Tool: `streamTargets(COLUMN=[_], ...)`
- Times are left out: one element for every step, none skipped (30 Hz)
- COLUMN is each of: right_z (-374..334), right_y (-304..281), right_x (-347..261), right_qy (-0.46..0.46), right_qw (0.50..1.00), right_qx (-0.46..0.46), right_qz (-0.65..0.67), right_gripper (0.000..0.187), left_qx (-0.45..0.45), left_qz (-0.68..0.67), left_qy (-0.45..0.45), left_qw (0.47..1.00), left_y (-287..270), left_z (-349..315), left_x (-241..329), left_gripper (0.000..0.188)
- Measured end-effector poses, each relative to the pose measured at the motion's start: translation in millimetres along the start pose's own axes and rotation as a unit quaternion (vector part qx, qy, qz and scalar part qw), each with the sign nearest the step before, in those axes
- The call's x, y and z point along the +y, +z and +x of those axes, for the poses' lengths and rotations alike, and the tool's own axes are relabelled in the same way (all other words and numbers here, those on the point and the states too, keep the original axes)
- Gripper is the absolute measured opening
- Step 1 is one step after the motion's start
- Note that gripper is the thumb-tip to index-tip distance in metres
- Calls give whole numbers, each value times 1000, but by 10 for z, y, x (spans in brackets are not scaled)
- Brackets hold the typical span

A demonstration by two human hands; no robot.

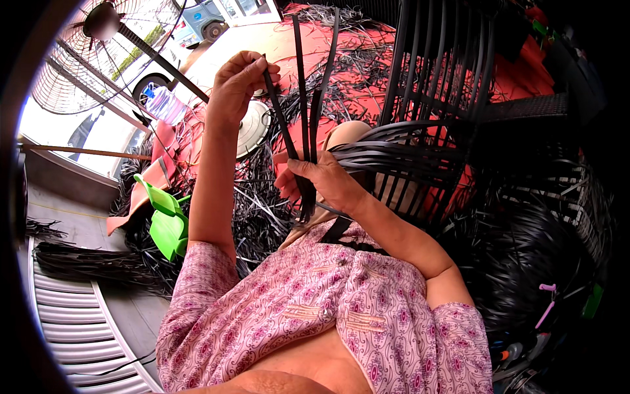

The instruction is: The person sits on the floor and assembles a black plastic basket. They use a staple gun to attach black plastic strips to the basket's frame, securing the woven structure. The person handles the basket and strips, repeatedly using the tool to fasten the components together.

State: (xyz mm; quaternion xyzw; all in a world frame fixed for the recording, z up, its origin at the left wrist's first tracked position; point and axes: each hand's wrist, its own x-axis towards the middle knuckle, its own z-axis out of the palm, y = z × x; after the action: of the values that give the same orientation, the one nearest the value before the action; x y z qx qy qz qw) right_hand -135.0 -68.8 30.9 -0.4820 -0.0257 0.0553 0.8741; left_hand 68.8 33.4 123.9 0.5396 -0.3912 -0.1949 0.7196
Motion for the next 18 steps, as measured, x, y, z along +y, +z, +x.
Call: streamTargets(right_z=[-6, -8, 3, 16, 30, 36, 36, 34, 32, 33, 34, 28, 28, 32, 33, 24, 12, 1], right_y=[3, 2, -6, -19, -34, -25, -11, 3, 8, 3, -7, -14, -22, -30, -40, -43, -42, -39], right_x=[2, 32, 81, 122, 144, 157, 170, 175, 161, 163, 171, 183, 187, 189, 188, 189, 191, 195], right_qy=[6, 10, 14, 19, 31, 36, 41, 45, 54, 54, 54, 55, 64, 72, 80, 88, 95, 102], right_qw=[1000, 1000, 1000, 999, 999, 998, 998, 997, 996, 996, 996, 995, 994, 993, 991, 990, 989, 987], right_qx=[-2, -9, -17, -26, -42, -47, -52, -57, -63, -68, -73, -78, -84, -89, -95, -101, -108, -116], right_qz=[-1, -1, -2, -4, 4, 5, 6, 7, 22, 19, 17, 16, 26, 35, 45, 42, 40, 38], right_gripper=[36, 36, 37, 37, 37, 37, 37, 37, 37, 37, 37, 38, 38, 38, 38, 38, 38, 38], left_qx=[13, 26, 41, 56, 72, 89, 109, 116, 121, 126, 128, 133, 137, 142, 144, 151, 158, 165], left_qz=[-6, -12, -17, -33, -49, -64, -54, -50, -46, -41, -37, -38, -39, -40, -37, -58, -79, -98], left_qy=[10, 21, 33, 48, 64, 80, 76, 68, 59, 50, 42, 36, 30, 24, 9, -5, -19, -33], left_qw=[1000, 999, 998, 997, 994, 991, 990, 990, 990, 990, 990, 990, 989, 989, 989, 987, 984, 981], left_y=[6, 21, 33, 45, 59, 68, 73, 83, 100, 117, 130, 125, 111, 105, 126, 161, 210, 259], left_z=[16, 40, 69, 111, 166, 210, 245, 258, 283, 303, 320, 332, 353, 363, 366, 363, 344, 317], left_x=[-2, -5, -4, -13, -28, -31, -40, -51, -73, -97, -127, -175, -229, -275, -302, -333, -367, -382], left_gripper=[8, 8, 9, 9, 9, 10, 10, 10, 9, 9, 10, 10, 11, 12, 12, 12, 12, 12])
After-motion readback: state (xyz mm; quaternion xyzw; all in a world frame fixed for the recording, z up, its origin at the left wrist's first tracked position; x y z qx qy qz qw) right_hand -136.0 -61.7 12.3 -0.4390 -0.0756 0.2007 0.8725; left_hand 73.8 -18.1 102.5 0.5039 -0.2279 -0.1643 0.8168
